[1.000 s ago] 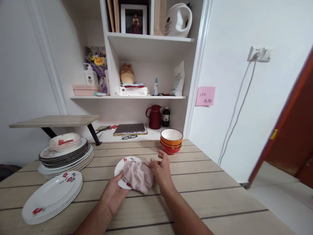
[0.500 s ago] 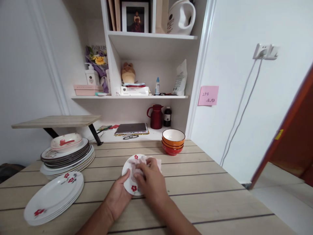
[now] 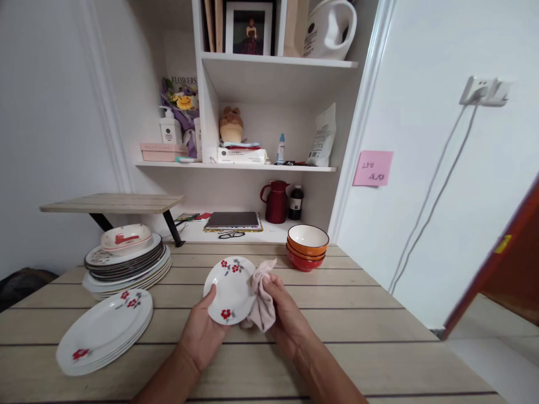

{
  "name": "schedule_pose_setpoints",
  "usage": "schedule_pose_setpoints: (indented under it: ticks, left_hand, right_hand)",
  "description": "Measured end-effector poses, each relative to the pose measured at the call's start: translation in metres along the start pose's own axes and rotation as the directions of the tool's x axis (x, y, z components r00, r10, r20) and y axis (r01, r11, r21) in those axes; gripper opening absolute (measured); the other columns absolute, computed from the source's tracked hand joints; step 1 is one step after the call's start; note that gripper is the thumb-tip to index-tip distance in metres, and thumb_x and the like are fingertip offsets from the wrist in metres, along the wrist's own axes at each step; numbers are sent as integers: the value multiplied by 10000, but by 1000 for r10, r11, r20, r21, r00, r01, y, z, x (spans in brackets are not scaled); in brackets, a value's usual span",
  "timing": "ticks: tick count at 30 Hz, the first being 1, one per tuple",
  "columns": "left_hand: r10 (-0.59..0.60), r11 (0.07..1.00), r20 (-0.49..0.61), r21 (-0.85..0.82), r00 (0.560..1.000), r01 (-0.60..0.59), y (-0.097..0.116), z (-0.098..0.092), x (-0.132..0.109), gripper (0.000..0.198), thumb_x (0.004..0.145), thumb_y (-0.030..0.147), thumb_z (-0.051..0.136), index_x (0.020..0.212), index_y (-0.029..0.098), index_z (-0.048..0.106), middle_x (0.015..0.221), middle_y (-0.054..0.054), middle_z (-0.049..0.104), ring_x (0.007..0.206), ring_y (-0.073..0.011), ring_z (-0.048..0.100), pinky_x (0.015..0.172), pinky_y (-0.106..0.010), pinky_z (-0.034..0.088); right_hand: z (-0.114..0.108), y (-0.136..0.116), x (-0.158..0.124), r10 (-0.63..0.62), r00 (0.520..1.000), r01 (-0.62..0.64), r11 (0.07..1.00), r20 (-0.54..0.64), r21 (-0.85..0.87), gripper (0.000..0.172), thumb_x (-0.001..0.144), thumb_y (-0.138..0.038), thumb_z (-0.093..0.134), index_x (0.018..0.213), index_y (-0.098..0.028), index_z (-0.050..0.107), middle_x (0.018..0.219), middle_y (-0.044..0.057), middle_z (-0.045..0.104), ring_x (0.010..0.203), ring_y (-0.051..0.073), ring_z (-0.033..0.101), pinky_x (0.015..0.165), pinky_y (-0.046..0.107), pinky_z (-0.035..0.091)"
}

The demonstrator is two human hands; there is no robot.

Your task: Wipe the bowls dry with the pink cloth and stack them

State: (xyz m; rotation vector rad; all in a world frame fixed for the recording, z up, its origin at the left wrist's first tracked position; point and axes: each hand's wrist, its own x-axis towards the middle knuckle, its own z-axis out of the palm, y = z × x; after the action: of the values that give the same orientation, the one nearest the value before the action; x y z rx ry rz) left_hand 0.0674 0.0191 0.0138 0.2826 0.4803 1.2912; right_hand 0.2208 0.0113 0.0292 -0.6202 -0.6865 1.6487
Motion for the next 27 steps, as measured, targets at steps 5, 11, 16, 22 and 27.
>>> schedule_pose_setpoints:
  ticks: [5, 11, 16, 22, 27]
  left_hand:
    - [-64, 997, 24, 41, 998, 63, 0, 1, -1, 461, 944, 274, 575, 1377, 116, 557, 1211, -173, 713, 1101, -296, 694, 992, -448, 529]
    - [-30, 978, -84, 204, 996, 47, -5, 4, -1, 430, 849, 260, 699, 1223, 52, 652, 1048, -188, 761, 997, -307, 728, 871, -407, 583]
    - [127, 917, -35, 384, 991, -104, -10, 4, 0, 447, 756, 291, 813, 1135, 82, 702, 993, -159, 775, 952, -310, 736, 842, -384, 588]
    - [71, 815, 201, 552, 977, -173, -17, 1, -2, 553, 701, 309, 865, 1201, 139, 702, 1150, -131, 745, 1129, -326, 667, 992, -399, 521]
    - [-7, 831, 275, 536, 961, -148, -27, 5, -15, 585, 793, 432, 785, 1288, 150, 650, 1280, -134, 685, 1198, -304, 628, 1061, -402, 466]
  right_hand:
    - [7, 6, -7, 50, 998, -51, 998, 39, 28, 448, 820, -322, 776, 1211, -274, 563, 1099, 50, 749, 885, 226, 719, 765, 383, 591]
    - [0, 21, -1, -26, 1000, 25, 994, -7, -109, 442, 742, -293, 837, 1117, -164, 642, 989, 94, 778, 799, 225, 731, 738, 347, 590]
    - [-6, 22, 8, -124, 990, 107, 972, -72, -208, 395, 747, -393, 820, 1040, -164, 686, 887, 87, 793, 732, 241, 731, 695, 350, 583]
    - [-12, -5, 6, -287, 932, 126, 829, -222, -545, 504, 730, -584, 758, 978, -146, 736, 845, 101, 796, 835, 315, 731, 735, 383, 562]
    - [-15, -18, 2, -467, 849, 123, 628, -246, -768, 625, 787, -737, 575, 952, -160, 748, 902, 116, 795, 982, 375, 701, 780, 406, 532]
